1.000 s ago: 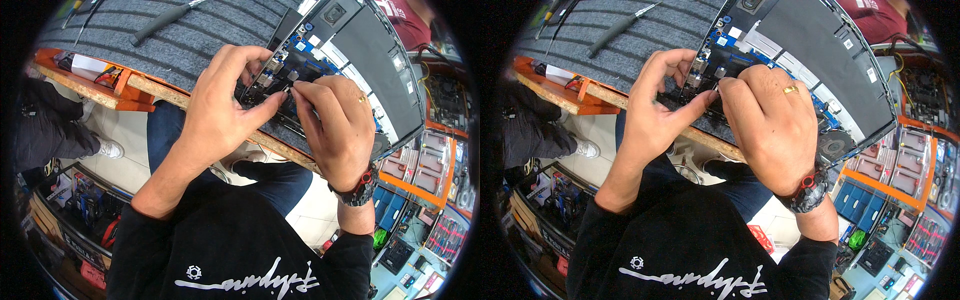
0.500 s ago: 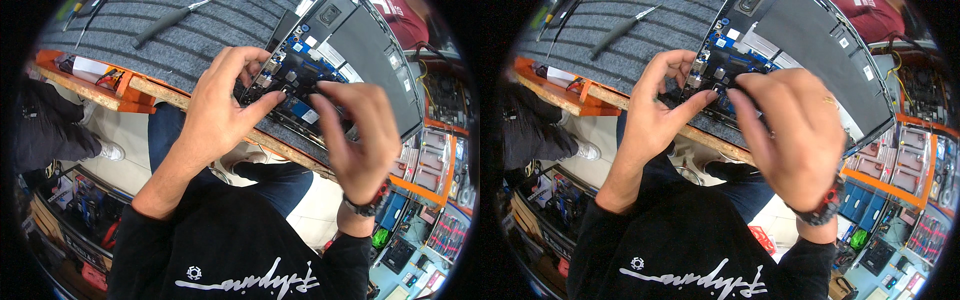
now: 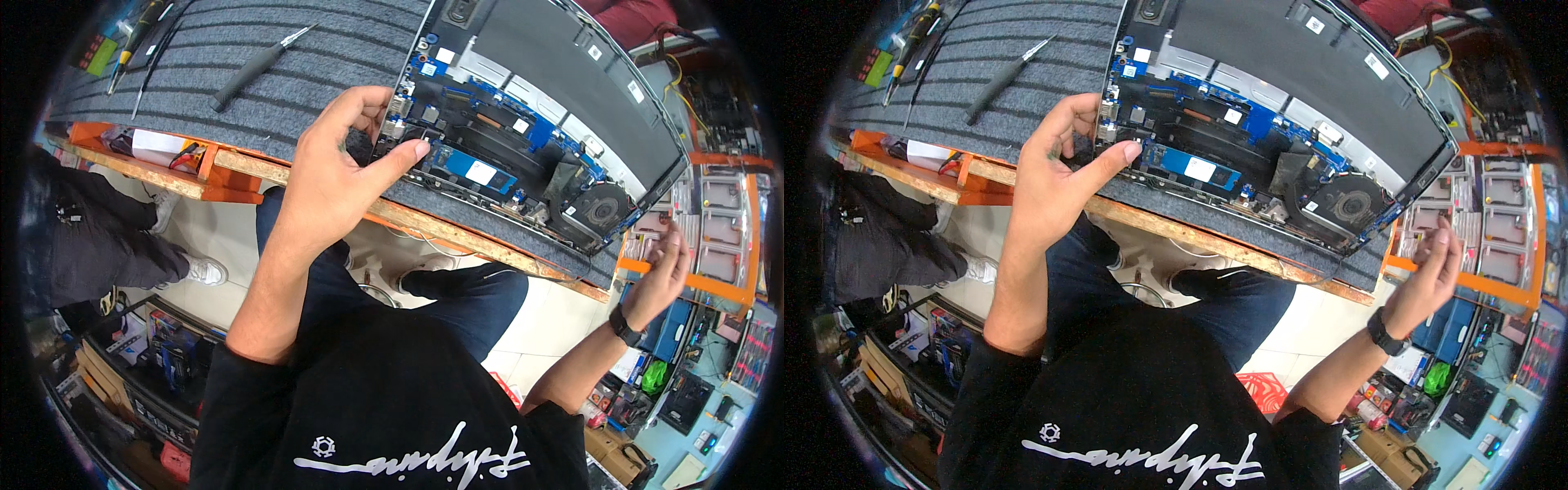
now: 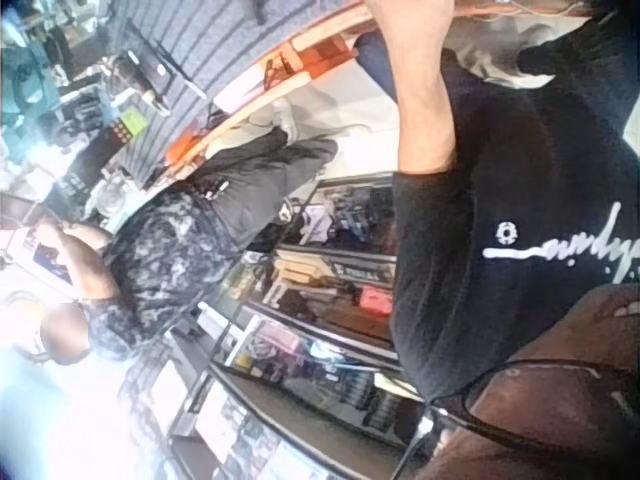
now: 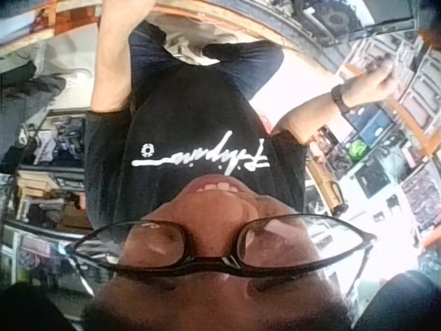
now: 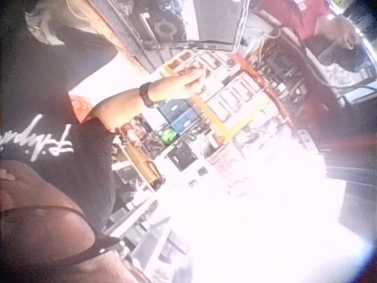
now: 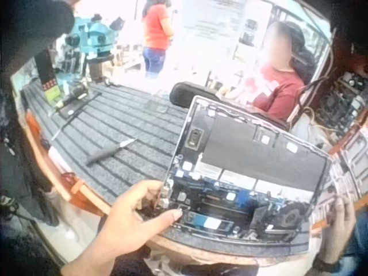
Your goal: The person opens a laptop, removes the back cover, and uses a screwdriver to detach internal components. They disconnect cables, remove the battery, and then reinstall it by reconnecting the battery connector and placing the battery back into the chassis.
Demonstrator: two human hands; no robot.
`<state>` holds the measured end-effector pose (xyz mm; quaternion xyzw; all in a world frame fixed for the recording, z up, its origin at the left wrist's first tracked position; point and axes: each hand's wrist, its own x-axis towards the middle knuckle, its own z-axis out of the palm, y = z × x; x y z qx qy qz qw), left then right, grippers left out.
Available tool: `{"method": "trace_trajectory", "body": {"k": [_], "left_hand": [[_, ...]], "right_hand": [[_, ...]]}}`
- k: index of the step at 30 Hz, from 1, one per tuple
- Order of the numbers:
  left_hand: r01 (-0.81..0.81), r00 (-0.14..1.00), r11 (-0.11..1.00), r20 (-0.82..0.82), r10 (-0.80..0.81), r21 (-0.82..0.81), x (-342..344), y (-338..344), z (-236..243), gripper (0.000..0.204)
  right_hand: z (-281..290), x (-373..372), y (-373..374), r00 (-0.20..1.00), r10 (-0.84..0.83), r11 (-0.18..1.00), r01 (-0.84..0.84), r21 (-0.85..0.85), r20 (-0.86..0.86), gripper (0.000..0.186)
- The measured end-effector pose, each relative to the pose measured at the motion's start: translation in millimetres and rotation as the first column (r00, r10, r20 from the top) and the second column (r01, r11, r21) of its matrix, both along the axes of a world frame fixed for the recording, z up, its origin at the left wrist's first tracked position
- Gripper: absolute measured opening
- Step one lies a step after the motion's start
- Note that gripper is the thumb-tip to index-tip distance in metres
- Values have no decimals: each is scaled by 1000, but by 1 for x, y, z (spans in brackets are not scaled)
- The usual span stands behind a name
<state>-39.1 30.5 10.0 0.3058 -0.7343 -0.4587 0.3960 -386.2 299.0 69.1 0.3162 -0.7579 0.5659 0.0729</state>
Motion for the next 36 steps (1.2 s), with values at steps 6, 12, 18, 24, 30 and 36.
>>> {"method": "trace_trajectory", "body": {"k": [6,12,18,24,30,36], "left_hand": [[11,1000,999,25,-12,35,-3,1,8,39],[53,999,994,-14,-52,97,-4,-3,8,34],[84,996,989,15,-87,122,-4,-7,12,30],[118,993,983,14,-121,144,-4,-10,16,28],[111,993,986,33,-116,127,-5,-11,16,27],[95,995,984,26,-100,148,-5,-11,17,26]], "right_hand": [[-45,24,4,915,137,988,-96,-124,380,37],[-60,33,6,911,254,966,-218,-142,326,34],[-66,30,11,899,291,955,-250,-162,328,37],[-68,29,12,902,303,950,-262,-168,307,38],[-70,27,15,905,321,944,-283,-169,278,36],[-70,28,15,906,325,943,-286,-171,273,37]]}}
